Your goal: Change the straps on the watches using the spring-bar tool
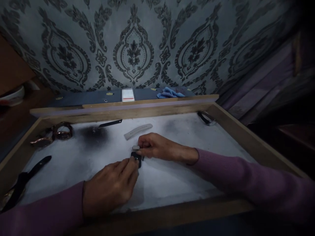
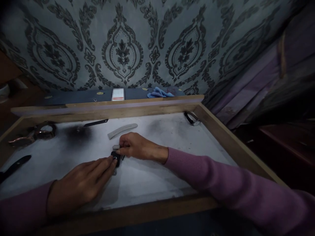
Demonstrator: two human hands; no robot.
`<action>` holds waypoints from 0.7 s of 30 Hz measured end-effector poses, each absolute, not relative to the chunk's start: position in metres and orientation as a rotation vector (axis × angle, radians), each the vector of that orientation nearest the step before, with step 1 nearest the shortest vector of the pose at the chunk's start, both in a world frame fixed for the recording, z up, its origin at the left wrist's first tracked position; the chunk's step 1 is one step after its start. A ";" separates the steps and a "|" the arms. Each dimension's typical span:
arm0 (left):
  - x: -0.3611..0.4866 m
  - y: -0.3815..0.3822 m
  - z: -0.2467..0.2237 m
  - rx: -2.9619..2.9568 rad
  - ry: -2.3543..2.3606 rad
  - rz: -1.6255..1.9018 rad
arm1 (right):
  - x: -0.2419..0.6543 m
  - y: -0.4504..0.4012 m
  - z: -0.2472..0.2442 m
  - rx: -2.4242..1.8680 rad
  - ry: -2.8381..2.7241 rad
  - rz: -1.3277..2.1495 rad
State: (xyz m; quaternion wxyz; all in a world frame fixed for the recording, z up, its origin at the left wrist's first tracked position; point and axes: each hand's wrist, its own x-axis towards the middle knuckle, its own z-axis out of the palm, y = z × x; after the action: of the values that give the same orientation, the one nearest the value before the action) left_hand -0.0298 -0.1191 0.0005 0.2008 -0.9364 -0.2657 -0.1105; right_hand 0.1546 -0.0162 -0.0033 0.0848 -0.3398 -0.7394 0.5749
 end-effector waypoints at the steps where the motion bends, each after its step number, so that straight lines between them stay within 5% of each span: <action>1: -0.030 -0.119 0.000 -2.615 -0.746 -0.305 | 0.156 -0.016 -0.004 -1.005 -2.201 1.709; 11: -0.032 -0.115 0.005 -2.755 -0.791 -0.203 | 0.163 -0.014 -0.006 -0.861 -2.249 1.552; 21: -0.042 -0.102 0.005 -2.918 -0.907 -0.362 | 0.175 -0.063 -0.003 -0.456 -2.825 0.435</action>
State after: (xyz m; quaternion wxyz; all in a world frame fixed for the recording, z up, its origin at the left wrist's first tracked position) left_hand -0.0417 -0.1020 0.0052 0.0323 -0.9478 -0.2947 -0.1176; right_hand 0.1748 -0.0632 -0.0029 0.1234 -0.1563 -0.9686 0.1491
